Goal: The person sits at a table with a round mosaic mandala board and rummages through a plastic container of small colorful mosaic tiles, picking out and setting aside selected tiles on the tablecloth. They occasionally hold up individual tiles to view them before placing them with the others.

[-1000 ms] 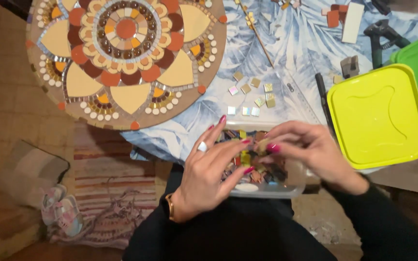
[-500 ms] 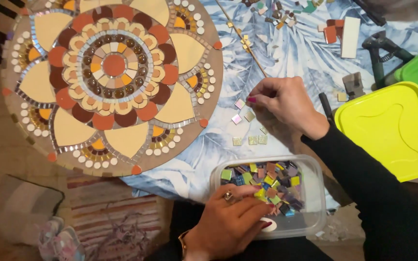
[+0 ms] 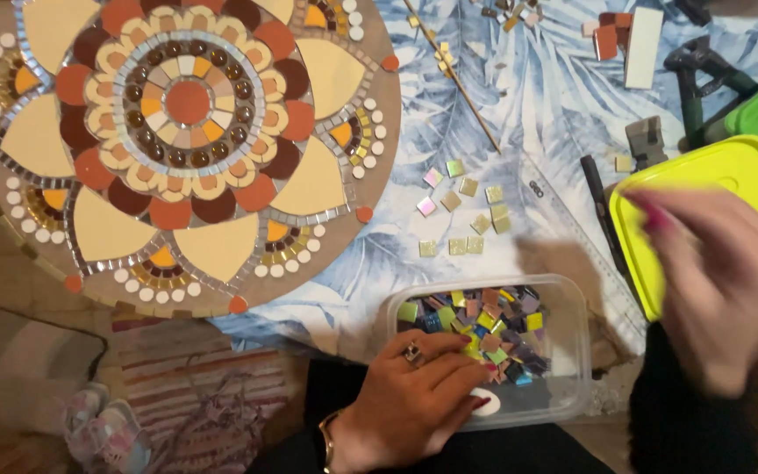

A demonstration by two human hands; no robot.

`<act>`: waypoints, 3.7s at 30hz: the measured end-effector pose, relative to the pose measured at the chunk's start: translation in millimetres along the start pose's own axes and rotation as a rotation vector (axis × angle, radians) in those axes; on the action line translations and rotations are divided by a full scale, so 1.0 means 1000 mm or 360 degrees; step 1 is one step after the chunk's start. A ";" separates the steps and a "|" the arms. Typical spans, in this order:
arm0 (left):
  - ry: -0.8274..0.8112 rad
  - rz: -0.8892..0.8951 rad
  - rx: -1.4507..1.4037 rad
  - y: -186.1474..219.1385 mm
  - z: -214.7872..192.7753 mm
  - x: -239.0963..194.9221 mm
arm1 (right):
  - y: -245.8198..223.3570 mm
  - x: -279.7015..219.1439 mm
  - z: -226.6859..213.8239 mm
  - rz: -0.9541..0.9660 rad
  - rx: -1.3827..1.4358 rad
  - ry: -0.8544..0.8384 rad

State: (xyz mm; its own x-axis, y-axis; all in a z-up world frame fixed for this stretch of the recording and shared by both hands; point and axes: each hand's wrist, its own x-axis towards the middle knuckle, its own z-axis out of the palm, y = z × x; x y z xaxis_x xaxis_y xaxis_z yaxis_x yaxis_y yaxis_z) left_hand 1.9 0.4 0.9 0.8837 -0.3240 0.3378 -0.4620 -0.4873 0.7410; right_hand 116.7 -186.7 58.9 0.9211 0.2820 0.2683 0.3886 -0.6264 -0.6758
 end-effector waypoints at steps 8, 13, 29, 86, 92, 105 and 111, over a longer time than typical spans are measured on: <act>0.0031 -0.0060 0.0078 0.008 0.003 0.000 | 0.047 -0.086 -0.012 0.0152 0.0133 0.0340; 0.0089 -0.0028 0.0048 0.008 0.003 0.002 | 0.042 -0.081 -0.012 -0.0001 0.0088 0.0292; 0.0290 0.0400 -0.0214 -0.017 0.007 -0.018 | 0.051 0.000 0.015 -0.0398 -0.0375 -0.0704; 0.1264 -0.0396 -0.0119 -0.050 0.031 -0.021 | 0.061 0.063 0.076 -0.0590 -0.0692 -0.0656; 0.1255 -0.0473 -0.0159 -0.047 0.030 -0.021 | 0.063 0.061 0.081 -0.0573 -0.0870 -0.0677; 0.1254 -0.0483 -0.0336 -0.048 0.031 -0.023 | 0.070 0.060 0.083 -0.0584 -0.0974 -0.0700; 0.1255 -0.0500 -0.0316 -0.046 0.029 -0.022 | 0.068 0.059 0.086 -0.0756 -0.0924 -0.0623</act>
State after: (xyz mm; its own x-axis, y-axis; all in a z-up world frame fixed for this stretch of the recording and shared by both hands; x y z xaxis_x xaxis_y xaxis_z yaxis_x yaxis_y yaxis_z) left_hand 1.8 6.5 -57.6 0.7966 0.4932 0.3496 -0.2312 -0.2857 0.9300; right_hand 195.3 -150.6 -30.4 0.6243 0.7741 0.1049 0.7810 -0.6214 -0.0625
